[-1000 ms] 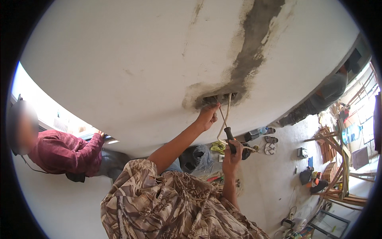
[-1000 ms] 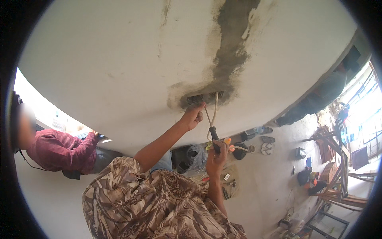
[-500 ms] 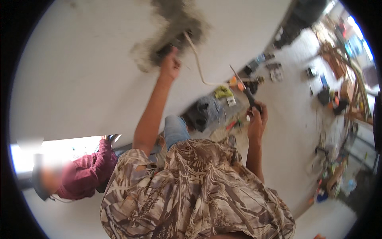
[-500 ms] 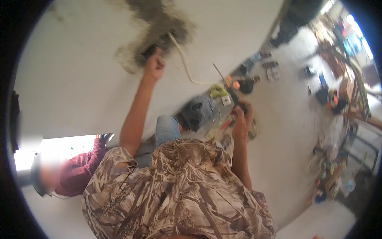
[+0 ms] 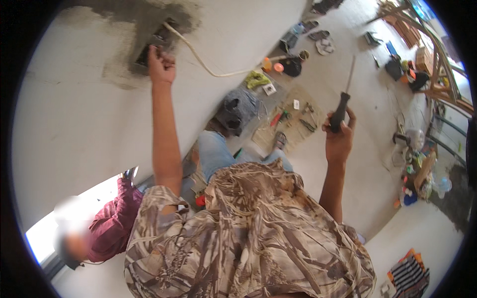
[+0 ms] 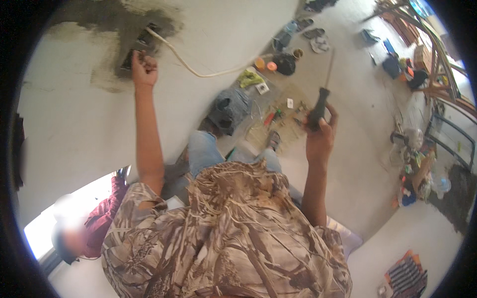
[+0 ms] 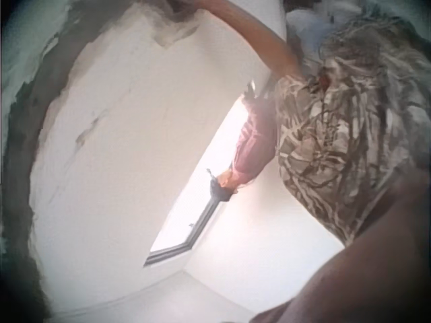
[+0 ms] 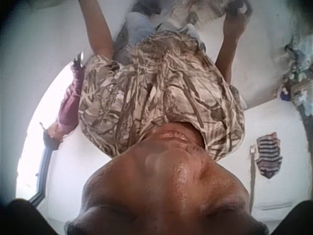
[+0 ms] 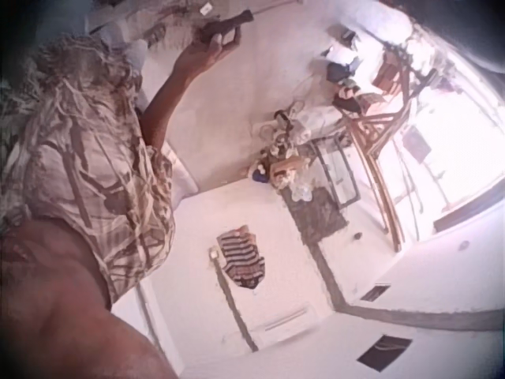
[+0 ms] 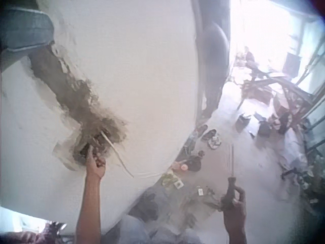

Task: The person is wiring a wall socket using a screwdriver and wire cutters.

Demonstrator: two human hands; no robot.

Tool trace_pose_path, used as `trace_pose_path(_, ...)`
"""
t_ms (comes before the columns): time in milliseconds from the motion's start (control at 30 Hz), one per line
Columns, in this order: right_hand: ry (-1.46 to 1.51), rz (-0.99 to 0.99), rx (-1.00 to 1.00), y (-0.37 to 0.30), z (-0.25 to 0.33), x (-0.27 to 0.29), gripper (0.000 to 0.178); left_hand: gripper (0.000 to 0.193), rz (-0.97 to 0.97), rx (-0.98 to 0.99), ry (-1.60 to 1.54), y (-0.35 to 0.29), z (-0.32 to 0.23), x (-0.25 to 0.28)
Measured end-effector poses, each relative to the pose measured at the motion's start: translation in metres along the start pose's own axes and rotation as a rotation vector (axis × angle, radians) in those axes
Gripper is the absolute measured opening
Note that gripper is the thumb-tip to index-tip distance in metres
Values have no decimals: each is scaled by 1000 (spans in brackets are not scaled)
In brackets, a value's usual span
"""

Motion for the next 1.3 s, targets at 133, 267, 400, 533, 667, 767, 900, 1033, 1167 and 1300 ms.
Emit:
trace_pose_path(133, 67, 56, -1, -3, -5, -9, 65, 23, -51, -61, 79, -2, 14, 3)
trace_pose_path(267, -55, 30, -122, -8, -19, -11, 55, 26, 54, -23, -4, -25, 30, -30)
trace_pose_path(400, -434, 8, -199, -10, -24, -36, 37, 28, 148, -77, 86, -76, 46, -68)
trace_pose_path(533, -515, 165, -169, -2, -43, -88, 35, 28, 315, -134, 202, -115, 44, -81)
trace_pose_path(667, -555, 390, -97, 6, -57, -169, 33, 31, 206, -58, -35, -107, 39, -62)
trace_pose_path(767, -548, 509, -66, 10, -73, -217, 34, 33, 232, -68, -51, -88, 27, -48)
trace_pose_path(900, -524, 621, -45, 18, -83, -264, 37, 28, 178, -25, -170, -85, 16, -28)
trace_pose_path(1033, -577, 670, -36, 24, -90, -286, 38, 23, 123, 11, -126, -84, 22, -17)
trace_pose_path(1167, -626, 668, -5, 28, -100, -301, 39, 32, 69, -41, 103, -88, 12, -33)
trace_pose_path(1300, -597, 664, -16, 29, -109, -305, 39, 29, 50, -125, 210, -80, 6, -34)
Point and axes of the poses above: each hand's wrist, its own y-axis towards the middle knuckle, its own x-axis out of the back of the hand, z = x × y, the point moved 8 cm from there along y, towards the middle knuckle, and after that the axes turned 5 degrees about -y, right-handed, at the moved point
